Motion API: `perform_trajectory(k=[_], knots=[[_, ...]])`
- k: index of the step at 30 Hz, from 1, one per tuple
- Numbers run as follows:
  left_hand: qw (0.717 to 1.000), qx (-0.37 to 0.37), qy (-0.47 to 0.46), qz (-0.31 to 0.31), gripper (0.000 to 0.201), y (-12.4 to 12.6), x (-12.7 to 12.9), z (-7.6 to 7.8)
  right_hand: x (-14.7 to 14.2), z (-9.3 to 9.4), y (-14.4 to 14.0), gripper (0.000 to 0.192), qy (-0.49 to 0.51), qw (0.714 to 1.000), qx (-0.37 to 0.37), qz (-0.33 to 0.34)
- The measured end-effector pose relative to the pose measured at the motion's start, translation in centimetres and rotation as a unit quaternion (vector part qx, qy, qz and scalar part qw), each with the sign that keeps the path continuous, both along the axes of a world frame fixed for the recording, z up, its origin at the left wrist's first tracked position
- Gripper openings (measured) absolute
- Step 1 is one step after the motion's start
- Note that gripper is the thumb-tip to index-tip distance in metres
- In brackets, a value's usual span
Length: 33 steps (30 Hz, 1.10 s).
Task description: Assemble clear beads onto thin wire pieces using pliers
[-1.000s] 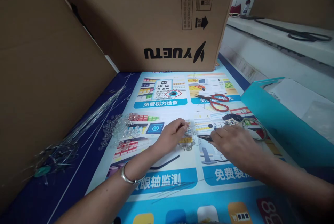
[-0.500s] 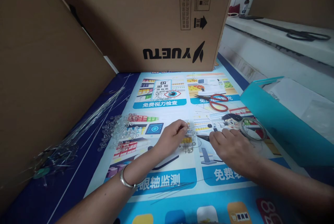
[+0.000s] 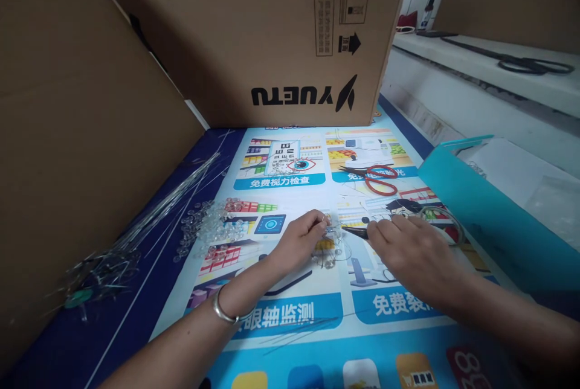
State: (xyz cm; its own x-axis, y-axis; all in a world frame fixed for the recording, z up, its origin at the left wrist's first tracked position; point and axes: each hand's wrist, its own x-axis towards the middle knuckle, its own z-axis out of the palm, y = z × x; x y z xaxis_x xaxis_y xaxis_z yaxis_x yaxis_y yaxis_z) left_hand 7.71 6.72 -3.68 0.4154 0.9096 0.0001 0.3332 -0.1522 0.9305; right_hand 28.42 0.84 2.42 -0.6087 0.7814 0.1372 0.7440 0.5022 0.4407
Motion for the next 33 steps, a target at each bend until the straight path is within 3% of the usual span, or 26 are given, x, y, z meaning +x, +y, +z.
perform_trajectory(k=[18,24,33], knots=[[0.997,-0.055,-0.046,0.011,0.026,0.0,-0.1,-0.6,-0.2,-0.8,0.7,0.018,-0.010,1.000,0.013,-0.020],[0.996,-0.061,-0.048,0.049,0.028,0.0,0.2,-1.1,-0.3,-1.1,1.8,0.018,-0.001,0.998,0.054,-0.043],[0.984,-0.121,-0.106,0.074,0.032,-0.2,0.5,-1.3,-0.8,-2.6,2.3,0.016,-0.004,0.996,0.081,-0.024]])
